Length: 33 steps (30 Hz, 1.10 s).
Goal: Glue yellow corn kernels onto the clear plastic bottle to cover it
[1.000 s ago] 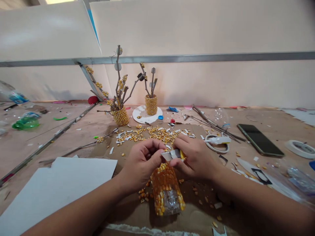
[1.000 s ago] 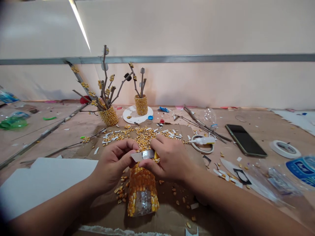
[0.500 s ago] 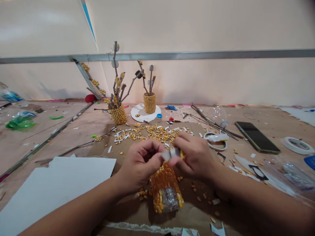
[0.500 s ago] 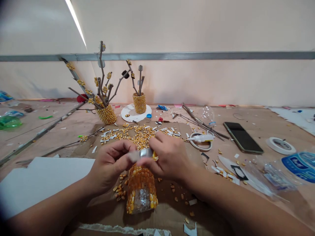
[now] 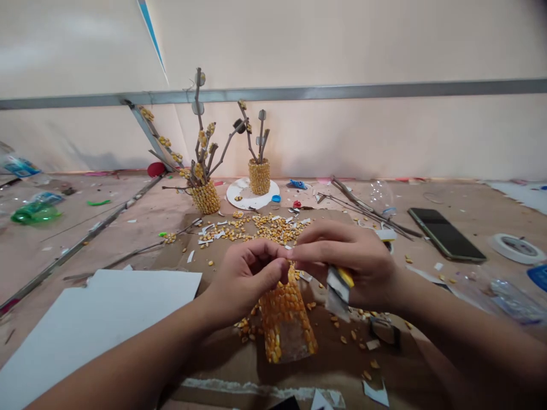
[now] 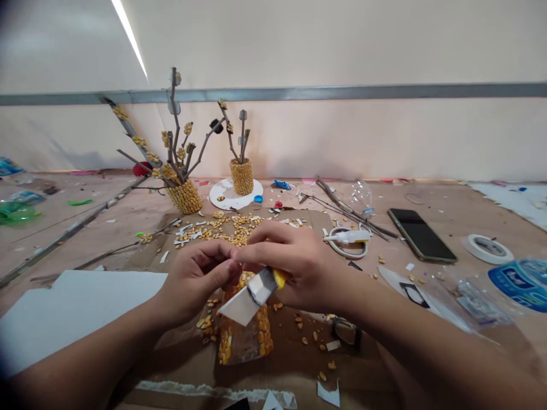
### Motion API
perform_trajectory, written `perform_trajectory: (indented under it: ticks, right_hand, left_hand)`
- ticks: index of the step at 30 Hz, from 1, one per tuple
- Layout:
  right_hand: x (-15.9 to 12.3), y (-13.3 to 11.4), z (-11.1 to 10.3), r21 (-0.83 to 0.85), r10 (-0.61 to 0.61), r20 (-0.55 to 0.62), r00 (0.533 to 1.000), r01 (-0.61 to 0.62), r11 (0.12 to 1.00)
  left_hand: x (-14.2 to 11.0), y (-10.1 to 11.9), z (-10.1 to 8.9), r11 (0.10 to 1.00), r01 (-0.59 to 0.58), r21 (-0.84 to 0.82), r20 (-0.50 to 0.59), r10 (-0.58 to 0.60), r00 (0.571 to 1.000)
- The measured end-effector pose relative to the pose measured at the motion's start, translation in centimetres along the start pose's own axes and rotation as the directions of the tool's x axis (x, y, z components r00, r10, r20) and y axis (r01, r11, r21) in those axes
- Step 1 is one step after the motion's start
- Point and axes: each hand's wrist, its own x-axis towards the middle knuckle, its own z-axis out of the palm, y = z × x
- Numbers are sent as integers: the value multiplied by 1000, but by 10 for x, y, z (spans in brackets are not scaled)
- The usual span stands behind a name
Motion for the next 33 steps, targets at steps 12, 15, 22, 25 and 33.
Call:
perform_trajectory:
  ticks: [12,15,22,25,33]
  right_hand:
    - [2,-6,-14,-50,351,555,755,-390,919]
    - [5,-11,-13,-114,391,713,582,-454,884]
    - [6,-12,-4,-139,404,738,540,-464,875]
    - [6,-11,-2,-126,393,732,556,-456,881]
    - [3,-11,0,-125,432,667,608,-479,869]
  left_hand:
    - [13,-2,-28,906,-50,420,14,49,999]
    - [21,-1,-47,828,-61,558,178,-47,983]
    - [25,-2,-55,829,15,558,381,-272,884]
    - [24,-5,-55,834,28,551,385,-284,878]
    - [24,-7,-52,860,56,507,378,-281,882]
